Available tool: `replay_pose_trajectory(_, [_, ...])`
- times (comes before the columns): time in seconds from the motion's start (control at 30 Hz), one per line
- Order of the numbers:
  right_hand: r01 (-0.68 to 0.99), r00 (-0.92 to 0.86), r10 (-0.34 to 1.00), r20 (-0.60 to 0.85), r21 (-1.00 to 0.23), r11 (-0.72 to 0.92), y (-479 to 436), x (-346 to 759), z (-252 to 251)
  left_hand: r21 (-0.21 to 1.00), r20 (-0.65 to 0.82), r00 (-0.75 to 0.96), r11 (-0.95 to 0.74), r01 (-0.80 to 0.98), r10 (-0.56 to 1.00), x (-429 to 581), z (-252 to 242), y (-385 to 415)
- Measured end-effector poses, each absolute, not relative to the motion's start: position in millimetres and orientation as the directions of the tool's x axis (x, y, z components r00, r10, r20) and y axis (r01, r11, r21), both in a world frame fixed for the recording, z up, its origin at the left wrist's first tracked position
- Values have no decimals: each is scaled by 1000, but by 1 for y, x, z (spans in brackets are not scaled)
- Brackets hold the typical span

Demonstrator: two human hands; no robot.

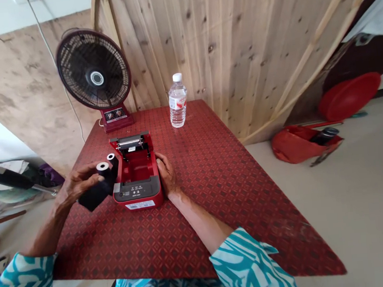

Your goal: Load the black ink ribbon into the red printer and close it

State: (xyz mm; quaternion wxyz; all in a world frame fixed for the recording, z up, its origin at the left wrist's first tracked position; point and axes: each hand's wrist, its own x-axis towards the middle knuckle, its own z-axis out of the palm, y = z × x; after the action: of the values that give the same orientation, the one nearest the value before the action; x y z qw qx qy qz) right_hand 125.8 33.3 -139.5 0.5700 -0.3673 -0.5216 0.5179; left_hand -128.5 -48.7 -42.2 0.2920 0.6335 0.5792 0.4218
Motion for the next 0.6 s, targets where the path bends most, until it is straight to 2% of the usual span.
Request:
replay_pose_trajectory(0.17, [-202, -81, 977, 199, -963, 179, 33, 126, -140, 666, 218, 292, -361, 653, 931, -74, -12, -30])
replay_pose_trajectory(0.27, [-220, -84, 978, 191, -961, 169, 32, 125, -139, 500, 125, 389, -397, 770, 913, -55, -9, -11])
replay_pose_trajectory(0.37, [-257, -99, 982, 164, -957, 134, 32, 124, -138, 261, -30, 395, -374, 890, 918, -41, -11, 1])
replay_pose_trajectory(0.47, [-280, -107, 984, 145, -954, 110, 31, 124, -137, 62, -130, 349, -343, 937, 928, -26, -13, 10])
replay_pose_trajectory(0.53, [-271, -102, 983, 153, -955, 121, 31, 125, -136, -23, -213, 337, -350, 937, 917, -19, -14, 15])
replay_pose_trajectory(0.6, [-257, -102, 981, 164, -957, 134, 32, 126, -136, -39, -282, 347, -372, 927, 894, -17, -15, 20])
